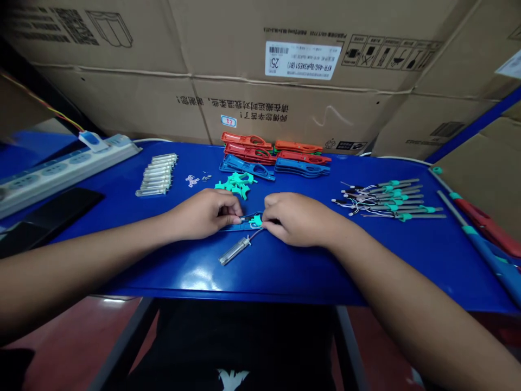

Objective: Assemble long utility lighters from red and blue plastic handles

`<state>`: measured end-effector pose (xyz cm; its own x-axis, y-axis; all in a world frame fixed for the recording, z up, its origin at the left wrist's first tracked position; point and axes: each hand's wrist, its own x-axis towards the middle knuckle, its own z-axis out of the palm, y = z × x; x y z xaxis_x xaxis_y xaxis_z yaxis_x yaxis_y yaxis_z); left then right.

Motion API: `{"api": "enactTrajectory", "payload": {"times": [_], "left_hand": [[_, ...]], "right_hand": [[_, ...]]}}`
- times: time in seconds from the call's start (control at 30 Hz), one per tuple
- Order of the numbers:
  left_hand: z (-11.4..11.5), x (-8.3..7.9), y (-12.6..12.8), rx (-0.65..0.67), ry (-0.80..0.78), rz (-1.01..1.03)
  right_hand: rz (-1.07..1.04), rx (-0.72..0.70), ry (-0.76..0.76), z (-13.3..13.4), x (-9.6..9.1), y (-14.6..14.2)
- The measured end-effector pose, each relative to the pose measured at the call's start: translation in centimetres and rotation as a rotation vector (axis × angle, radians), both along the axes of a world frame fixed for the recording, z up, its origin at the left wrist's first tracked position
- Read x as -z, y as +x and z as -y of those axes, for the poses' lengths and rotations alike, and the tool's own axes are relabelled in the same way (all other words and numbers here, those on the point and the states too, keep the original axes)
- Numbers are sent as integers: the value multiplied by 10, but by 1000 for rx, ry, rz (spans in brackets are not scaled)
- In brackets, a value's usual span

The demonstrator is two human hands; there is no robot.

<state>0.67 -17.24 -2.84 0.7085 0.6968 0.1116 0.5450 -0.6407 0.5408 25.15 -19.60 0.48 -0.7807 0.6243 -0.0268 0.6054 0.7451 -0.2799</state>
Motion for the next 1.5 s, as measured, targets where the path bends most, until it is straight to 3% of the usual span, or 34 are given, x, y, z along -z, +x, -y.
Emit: {"api": "enactTrajectory", "payload": {"times": [0.23,0.7,1.03,1.4,1.5], "left_hand": [[2,1,1,-26,-6,-15],[2,1,1,-8,-1,0],[1,3,1,-10,3,5],[0,3,-1,-2,-29,10],[0,3,0,-5,-23,2]], "right_hand": [[-73,-19,60,0,11,5],[-94,37,115,11,9,-1],[-108,-97,282,7,23,4],[-131,3,261,13,24,6],[-112,-20,325,14,24,6]]}}
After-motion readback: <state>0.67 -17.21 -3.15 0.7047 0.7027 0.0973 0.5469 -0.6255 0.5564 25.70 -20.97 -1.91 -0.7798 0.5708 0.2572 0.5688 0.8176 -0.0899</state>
